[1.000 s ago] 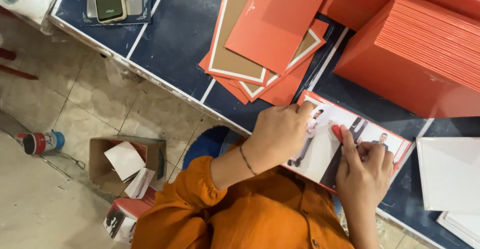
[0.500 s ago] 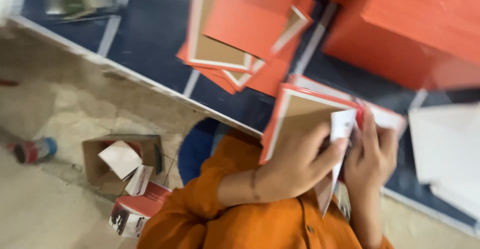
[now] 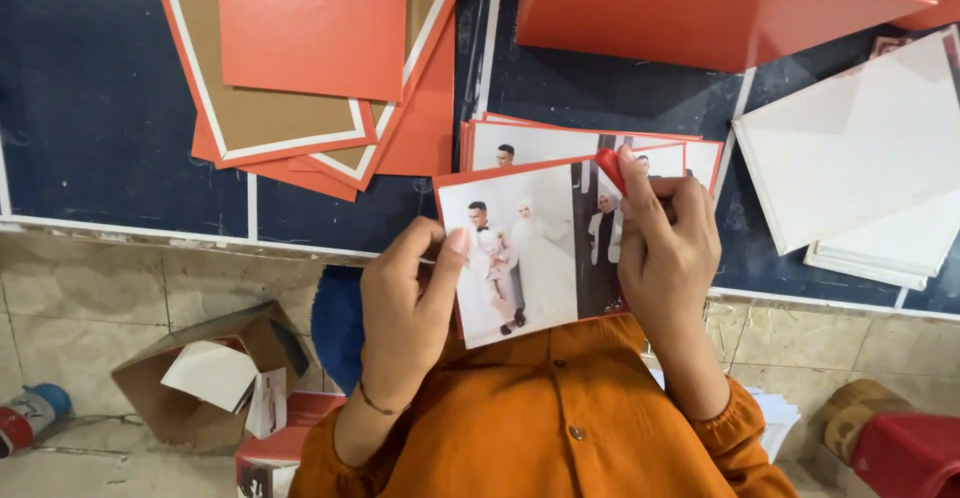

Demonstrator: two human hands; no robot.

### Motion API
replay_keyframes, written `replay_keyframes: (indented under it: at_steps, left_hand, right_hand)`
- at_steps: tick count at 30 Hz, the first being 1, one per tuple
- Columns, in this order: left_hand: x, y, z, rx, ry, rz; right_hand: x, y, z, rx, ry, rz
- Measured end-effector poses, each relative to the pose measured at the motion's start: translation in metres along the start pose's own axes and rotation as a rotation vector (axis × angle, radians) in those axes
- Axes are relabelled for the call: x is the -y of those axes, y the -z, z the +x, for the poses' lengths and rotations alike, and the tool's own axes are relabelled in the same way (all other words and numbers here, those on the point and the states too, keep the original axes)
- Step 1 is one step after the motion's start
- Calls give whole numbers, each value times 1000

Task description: Assembling wedding invitations by applying adhesive to cardstock and attaching printed photo inserts.

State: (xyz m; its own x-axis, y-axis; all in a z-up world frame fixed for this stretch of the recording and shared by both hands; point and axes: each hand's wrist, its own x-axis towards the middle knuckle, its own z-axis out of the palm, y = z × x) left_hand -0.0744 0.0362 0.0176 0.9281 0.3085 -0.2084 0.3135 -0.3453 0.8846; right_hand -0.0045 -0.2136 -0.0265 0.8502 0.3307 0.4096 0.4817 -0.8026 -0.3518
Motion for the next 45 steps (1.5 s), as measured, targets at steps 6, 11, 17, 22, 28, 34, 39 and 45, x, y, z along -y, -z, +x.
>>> replay_keyframes:
  at_steps: [6,11,17,22,28,34,39,45]
  left_hand:
    - [-1,3,3,70,129,54]
    - [3,2,4,95,150,0]
    - [11,0,5,73,94,5]
    - [9,-2,5,35,79,10]
    - [7,1,6,2,-2,192]
    - [6,7,9,37,-3,270]
    - [12,11,15,99,90,83]
    - [12,13,20,129,143,-27]
  right_hand:
    - [-6,-5,-5,2,1,-7]
    - [-7,-5,-5,0,12,-20]
    - [-6,-5,-5,-6,19,-43]
    - [-7,-5,-5,-16,24,-39]
    - [-10,-5,-6,-18,49,-44]
    - [-8,-1,-6,12,59,-48]
    - [-3,2,-4,29,61,-59]
    - [10,9,0,152,-91,-77]
